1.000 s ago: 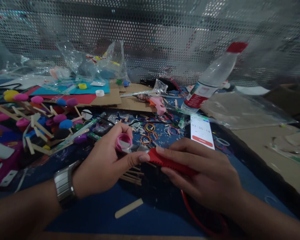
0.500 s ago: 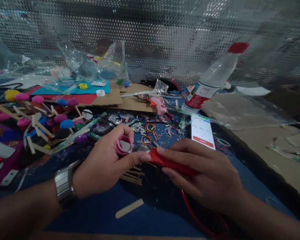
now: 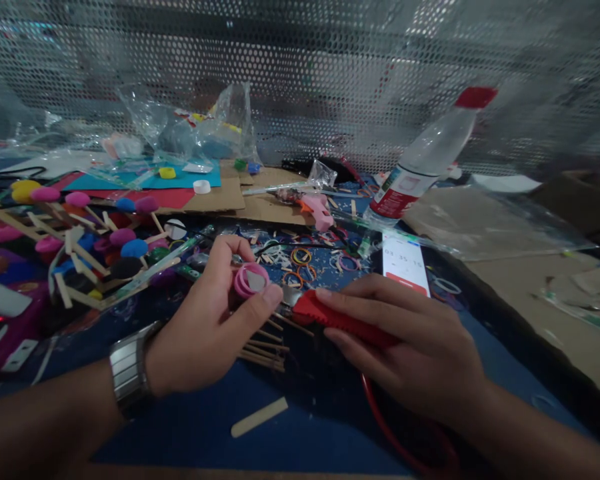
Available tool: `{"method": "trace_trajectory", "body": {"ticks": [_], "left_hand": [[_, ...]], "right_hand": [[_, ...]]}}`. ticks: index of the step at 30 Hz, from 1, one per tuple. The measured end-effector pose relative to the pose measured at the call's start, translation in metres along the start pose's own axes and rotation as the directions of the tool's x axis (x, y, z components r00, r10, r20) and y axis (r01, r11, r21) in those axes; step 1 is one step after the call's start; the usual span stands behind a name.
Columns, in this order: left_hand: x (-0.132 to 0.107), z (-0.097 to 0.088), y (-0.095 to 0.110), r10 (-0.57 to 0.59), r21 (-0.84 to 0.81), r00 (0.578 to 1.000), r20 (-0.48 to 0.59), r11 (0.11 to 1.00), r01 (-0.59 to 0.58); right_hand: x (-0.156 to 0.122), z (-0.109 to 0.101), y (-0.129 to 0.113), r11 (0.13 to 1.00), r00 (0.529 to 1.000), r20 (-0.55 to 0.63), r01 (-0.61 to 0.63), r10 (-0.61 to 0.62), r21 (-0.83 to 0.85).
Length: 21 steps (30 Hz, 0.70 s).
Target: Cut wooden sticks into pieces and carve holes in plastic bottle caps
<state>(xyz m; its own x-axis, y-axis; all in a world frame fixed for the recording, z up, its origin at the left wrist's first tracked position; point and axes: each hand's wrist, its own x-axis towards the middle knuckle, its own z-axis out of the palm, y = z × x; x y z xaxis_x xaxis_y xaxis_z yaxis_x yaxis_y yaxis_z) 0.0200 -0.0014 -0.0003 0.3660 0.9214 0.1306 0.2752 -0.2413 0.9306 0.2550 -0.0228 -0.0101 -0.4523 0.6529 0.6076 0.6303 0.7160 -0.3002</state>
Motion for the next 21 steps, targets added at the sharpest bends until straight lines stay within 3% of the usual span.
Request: {"method": "trace_trajectory", "body": {"ticks": [4, 8, 14, 21], "left_hand": [[0.0016, 0.0003, -0.0024, 0.026, -0.062, 1.0, 0.005, 0.998, -0.025], [0.0023, 0.001, -0.0058, 0.097, 0.12, 0.995, -0.024, 0.988, -0.093], [-0.0003, 0.0043, -0.0043, 0.021, 0.053, 1.0, 0.005, 0.998, -0.022], [0.0041, 0.0003, -0.0036, 0.132, 0.222, 0.991, -0.004, 0.967, -0.128]], "right_hand": [[0.0003, 0.0002, 0.0018, 1.0, 1.0, -0.01, -0.023, 0.023, -0.018], [0.0001, 0.0003, 0.0014, 1.0, 1.0, -0.019, -0.022, 0.021, -0.021], [0.0013, -0.0008, -0.0005, 1.0, 1.0, 0.013, 0.014, -0.014, -0.013], [0.0007, -0.001, -0.0013, 1.0, 1.0, 0.023, 0.007, -0.007, 0.004]]}}
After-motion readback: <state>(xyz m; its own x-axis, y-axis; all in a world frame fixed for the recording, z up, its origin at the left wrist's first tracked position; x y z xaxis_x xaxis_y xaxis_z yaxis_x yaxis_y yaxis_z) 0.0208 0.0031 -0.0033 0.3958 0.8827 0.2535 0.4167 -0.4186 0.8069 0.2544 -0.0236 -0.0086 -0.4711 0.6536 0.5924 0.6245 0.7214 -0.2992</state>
